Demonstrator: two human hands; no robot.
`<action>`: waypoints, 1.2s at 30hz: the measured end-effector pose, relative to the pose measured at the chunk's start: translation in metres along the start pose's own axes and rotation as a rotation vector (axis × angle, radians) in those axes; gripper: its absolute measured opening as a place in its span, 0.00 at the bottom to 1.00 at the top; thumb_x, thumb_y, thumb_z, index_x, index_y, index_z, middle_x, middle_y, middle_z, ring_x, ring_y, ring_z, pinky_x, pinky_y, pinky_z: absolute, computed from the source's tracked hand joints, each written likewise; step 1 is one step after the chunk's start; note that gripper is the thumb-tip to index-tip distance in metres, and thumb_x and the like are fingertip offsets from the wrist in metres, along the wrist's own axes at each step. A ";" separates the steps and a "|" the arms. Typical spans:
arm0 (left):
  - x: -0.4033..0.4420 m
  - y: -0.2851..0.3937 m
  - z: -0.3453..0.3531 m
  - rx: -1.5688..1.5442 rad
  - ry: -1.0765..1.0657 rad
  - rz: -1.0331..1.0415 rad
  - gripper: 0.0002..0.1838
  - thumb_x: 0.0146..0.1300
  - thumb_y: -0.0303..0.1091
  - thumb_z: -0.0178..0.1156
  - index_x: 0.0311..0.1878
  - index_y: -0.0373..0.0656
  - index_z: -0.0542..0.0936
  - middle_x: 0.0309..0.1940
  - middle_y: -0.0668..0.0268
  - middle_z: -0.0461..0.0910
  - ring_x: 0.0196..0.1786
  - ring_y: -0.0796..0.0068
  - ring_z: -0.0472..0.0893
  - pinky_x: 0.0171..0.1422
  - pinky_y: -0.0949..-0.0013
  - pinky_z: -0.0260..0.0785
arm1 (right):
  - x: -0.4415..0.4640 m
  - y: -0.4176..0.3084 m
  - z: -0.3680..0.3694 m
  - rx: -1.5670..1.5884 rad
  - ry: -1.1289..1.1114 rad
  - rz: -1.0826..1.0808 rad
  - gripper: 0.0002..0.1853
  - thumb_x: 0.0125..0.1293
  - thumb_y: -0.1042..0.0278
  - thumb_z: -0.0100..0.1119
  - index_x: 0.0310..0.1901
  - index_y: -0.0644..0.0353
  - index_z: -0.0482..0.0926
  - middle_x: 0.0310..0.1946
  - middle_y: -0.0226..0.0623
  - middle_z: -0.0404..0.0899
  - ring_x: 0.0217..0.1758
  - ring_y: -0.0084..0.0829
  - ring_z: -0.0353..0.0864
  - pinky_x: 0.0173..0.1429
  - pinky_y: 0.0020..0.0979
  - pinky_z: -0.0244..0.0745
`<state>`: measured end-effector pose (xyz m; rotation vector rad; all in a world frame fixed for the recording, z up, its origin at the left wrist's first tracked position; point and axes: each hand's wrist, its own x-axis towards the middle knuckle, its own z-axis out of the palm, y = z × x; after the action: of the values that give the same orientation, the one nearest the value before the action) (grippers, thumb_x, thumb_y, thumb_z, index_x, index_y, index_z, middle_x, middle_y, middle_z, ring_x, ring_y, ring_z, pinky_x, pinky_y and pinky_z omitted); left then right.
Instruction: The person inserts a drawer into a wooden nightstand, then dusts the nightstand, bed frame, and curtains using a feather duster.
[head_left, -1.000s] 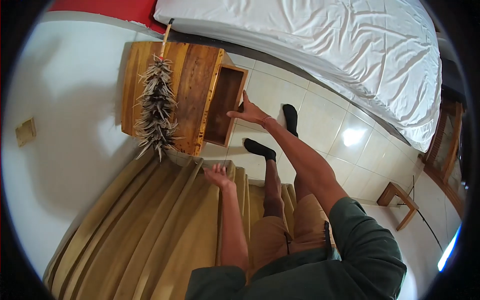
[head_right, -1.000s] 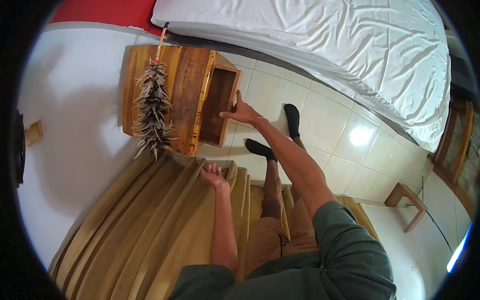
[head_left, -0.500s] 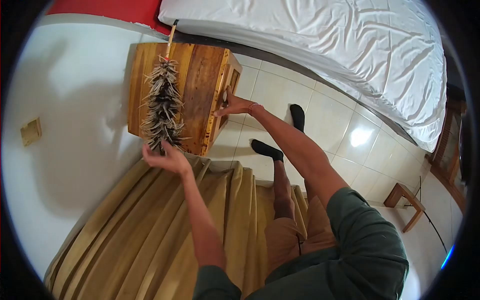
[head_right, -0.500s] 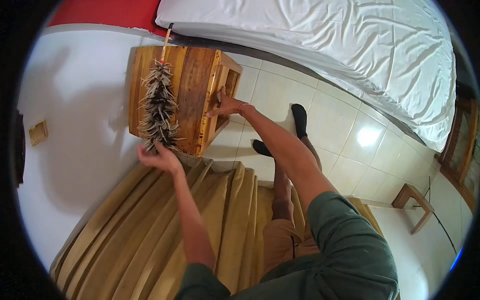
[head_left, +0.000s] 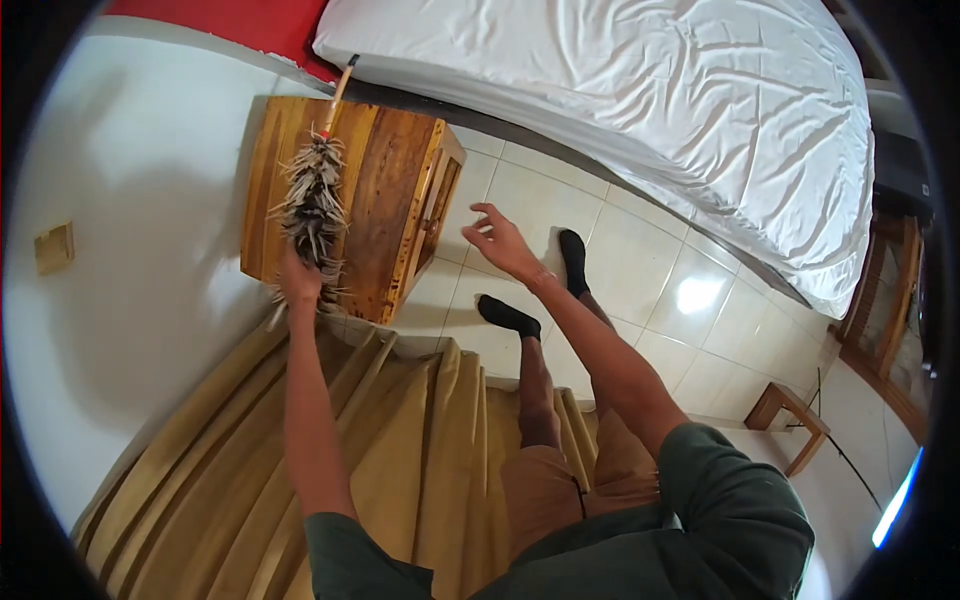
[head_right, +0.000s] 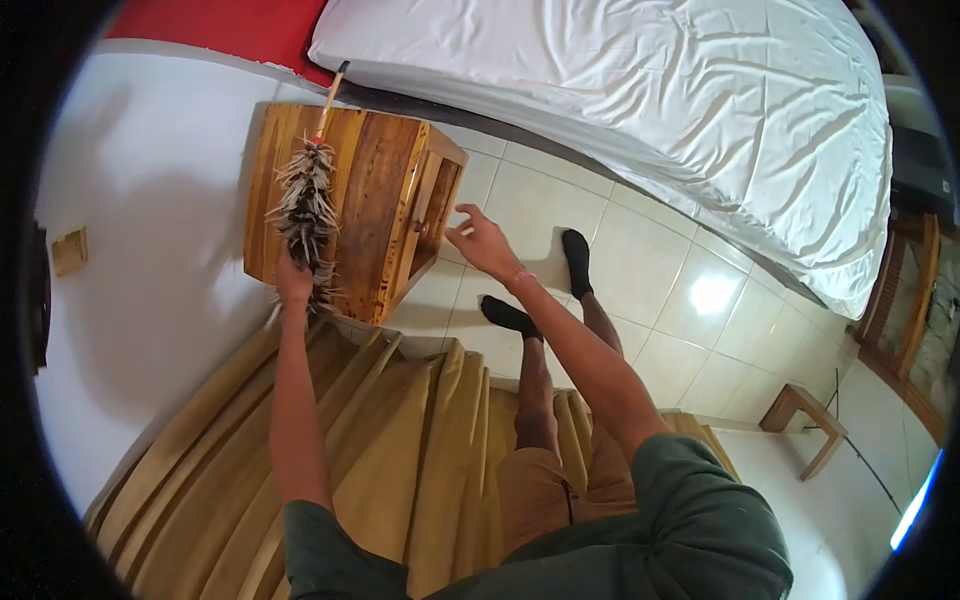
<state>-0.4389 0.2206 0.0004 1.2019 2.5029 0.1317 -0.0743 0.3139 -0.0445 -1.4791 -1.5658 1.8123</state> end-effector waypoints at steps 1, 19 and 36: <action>-0.001 -0.002 -0.002 -0.059 0.026 0.001 0.31 0.57 0.18 0.55 0.68 0.35 0.68 0.55 0.45 0.79 0.59 0.45 0.77 0.64 0.54 0.68 | -0.015 -0.001 -0.013 -0.004 0.013 -0.014 0.27 0.67 0.58 0.63 0.63 0.59 0.69 0.46 0.50 0.82 0.47 0.43 0.85 0.51 0.40 0.79; -0.240 0.143 0.001 0.016 -0.161 0.396 0.34 0.55 0.33 0.69 0.66 0.45 0.70 0.64 0.55 0.66 0.71 0.48 0.60 0.77 0.38 0.43 | -0.135 0.034 -0.200 -0.769 -0.420 -0.231 0.14 0.70 0.53 0.55 0.45 0.54 0.78 0.32 0.44 0.82 0.38 0.51 0.82 0.42 0.48 0.75; -0.165 0.043 0.146 -0.051 0.539 0.180 0.37 0.57 0.36 0.72 0.70 0.44 0.68 0.76 0.56 0.58 0.79 0.50 0.54 0.80 0.41 0.45 | -0.024 0.146 0.063 0.670 -0.194 0.147 0.18 0.80 0.46 0.39 0.41 0.52 0.67 0.18 0.21 0.61 0.19 0.17 0.63 0.24 0.22 0.61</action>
<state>-0.2602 0.1109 -0.0790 1.5321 2.7988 0.6385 -0.0644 0.2115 -0.1684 -1.1361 -0.7842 2.3072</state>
